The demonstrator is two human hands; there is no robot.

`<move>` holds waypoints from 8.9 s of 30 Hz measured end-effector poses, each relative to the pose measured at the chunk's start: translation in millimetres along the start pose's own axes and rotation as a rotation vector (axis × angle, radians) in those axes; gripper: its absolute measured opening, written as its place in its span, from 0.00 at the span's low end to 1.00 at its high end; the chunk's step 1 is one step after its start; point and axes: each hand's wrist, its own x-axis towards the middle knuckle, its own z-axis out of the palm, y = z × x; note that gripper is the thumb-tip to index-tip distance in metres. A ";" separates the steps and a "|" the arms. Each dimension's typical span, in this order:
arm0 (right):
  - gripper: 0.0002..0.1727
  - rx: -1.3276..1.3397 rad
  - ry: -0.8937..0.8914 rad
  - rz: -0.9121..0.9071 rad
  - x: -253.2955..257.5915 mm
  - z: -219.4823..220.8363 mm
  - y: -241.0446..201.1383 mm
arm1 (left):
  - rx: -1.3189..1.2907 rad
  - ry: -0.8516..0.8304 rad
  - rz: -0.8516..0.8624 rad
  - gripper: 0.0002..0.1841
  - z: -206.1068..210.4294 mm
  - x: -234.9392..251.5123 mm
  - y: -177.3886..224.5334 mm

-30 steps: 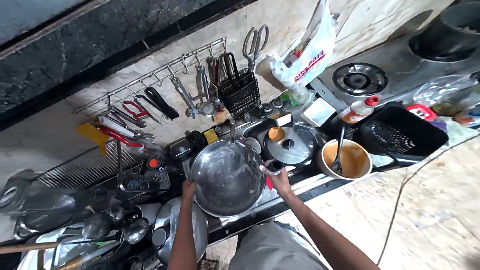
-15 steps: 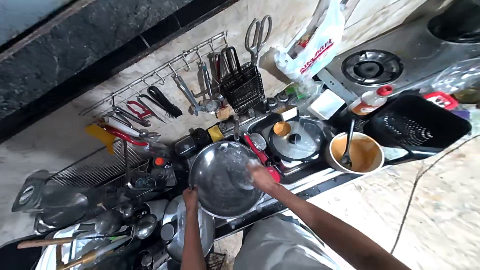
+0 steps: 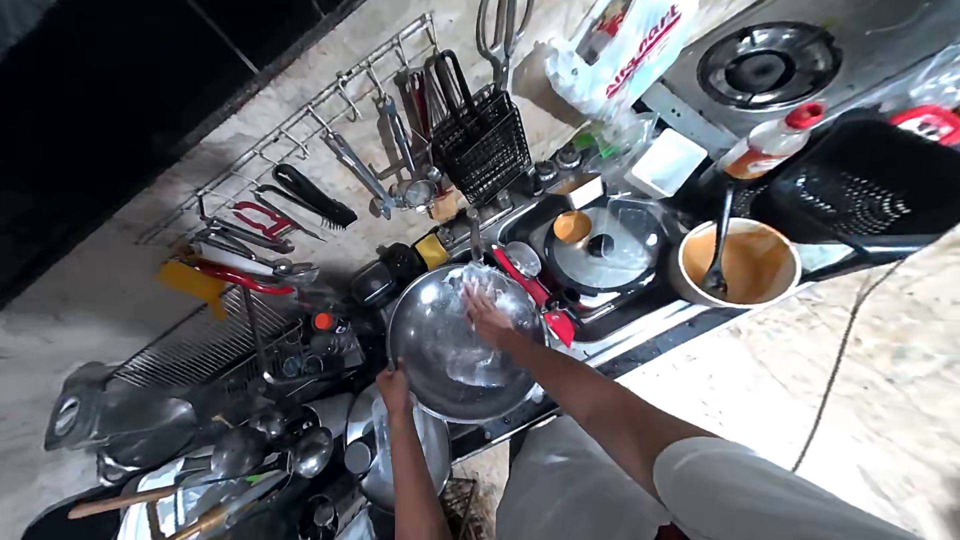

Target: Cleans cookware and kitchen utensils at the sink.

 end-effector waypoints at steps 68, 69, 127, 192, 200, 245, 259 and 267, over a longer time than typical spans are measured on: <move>0.36 1.343 0.348 0.305 8.9 -46.6 29.1 | -0.100 0.211 -0.173 0.18 -63.0 -51.4 18.4; 0.37 1.307 0.389 0.285 3.5 -48.6 26.8 | -0.097 0.195 -0.167 0.19 -66.1 -47.1 18.1; 0.09 0.847 0.945 -0.156 -169.5 -206.6 15.0 | -0.090 -0.522 -0.002 0.20 85.3 17.4 14.0; 0.10 1.230 0.598 0.210 -69.9 -190.2 50.1 | -0.040 -0.398 -0.113 0.25 -13.7 20.8 65.1; 0.12 1.268 0.625 0.183 -69.5 -174.3 44.1 | -0.036 -0.385 -0.073 0.23 -21.1 27.2 58.2; 0.19 0.912 0.520 0.130 -47.8 -181.5 47.3 | -0.401 -0.333 -0.455 0.28 12.6 -7.4 -24.6; 0.34 0.462 0.546 0.274 -14.9 -163.2 42.3 | -0.343 -0.053 -0.214 0.20 -16.2 -38.7 -1.1; 0.24 -0.229 0.056 -0.230 -45.5 -98.1 3.8 | -0.327 -0.030 -0.260 0.20 -31.8 -40.0 2.6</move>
